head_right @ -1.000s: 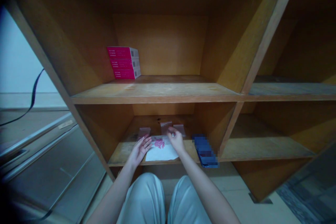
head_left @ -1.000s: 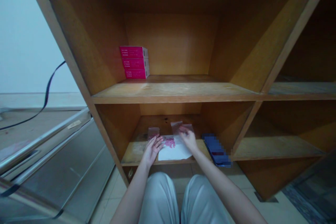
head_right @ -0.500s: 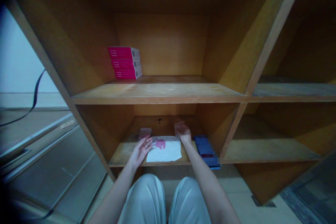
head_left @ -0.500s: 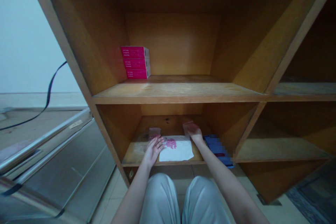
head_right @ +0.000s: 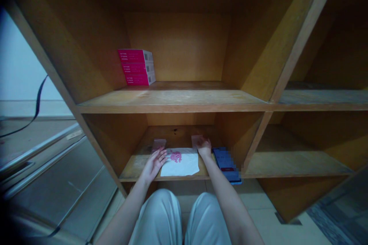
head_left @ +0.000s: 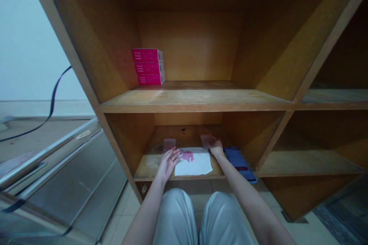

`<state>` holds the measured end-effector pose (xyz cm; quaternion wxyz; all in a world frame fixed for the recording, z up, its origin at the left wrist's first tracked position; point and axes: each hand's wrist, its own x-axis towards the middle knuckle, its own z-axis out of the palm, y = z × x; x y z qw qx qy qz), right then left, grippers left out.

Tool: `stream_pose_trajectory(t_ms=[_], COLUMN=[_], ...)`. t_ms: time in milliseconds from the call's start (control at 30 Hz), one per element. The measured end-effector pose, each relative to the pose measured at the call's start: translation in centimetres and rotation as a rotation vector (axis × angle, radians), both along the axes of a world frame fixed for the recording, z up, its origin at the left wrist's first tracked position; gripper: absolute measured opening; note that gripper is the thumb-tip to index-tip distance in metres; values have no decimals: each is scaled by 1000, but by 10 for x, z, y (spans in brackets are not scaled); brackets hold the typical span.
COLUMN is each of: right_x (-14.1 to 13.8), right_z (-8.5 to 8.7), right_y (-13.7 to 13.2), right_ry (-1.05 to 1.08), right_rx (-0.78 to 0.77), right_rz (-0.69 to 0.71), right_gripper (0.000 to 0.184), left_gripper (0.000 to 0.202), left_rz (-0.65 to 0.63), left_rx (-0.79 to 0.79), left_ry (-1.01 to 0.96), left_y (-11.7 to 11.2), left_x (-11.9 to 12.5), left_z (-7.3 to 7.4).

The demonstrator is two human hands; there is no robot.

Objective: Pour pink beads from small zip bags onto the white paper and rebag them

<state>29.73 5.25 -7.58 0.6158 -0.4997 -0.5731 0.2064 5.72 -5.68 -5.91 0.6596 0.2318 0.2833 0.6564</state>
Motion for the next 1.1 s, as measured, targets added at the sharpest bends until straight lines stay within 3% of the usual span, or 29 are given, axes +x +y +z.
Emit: stream_pose_trajectory(t_ms=[100,267,433,667,800,933,1000,1100], right_x=[-8,-36,-57,-57,-56,-56,-56,-56], right_z=[13,25,12,2,4,6,6,6], right_y=[-12,-48,-74,-77,-78,-80,-80,-80], right_ry=[-119,-135,-181,-225,-235,-228,-224,-228], right_rx=[64,148,141,102,102,99,92,81], right_rz=[-74,0,90,55,66,58,52,51], right_gripper=[19,29,29,26,25,25,25,24], left_gripper=[20,20,20,18,19,17,24,27], left_rz=[4,8,9,-16,-37,114,160,121], left_rx=[7,16,14,49,64,91,114,122], left_ry=[9,12,32,151,370,720,886,1007], left_y=[0,1,4,-1,4,24,35,46], left_x=[0,0,-1,4,2,-18,-31,-45], left_z=[0,-2,-5,-4,12,30,34,34])
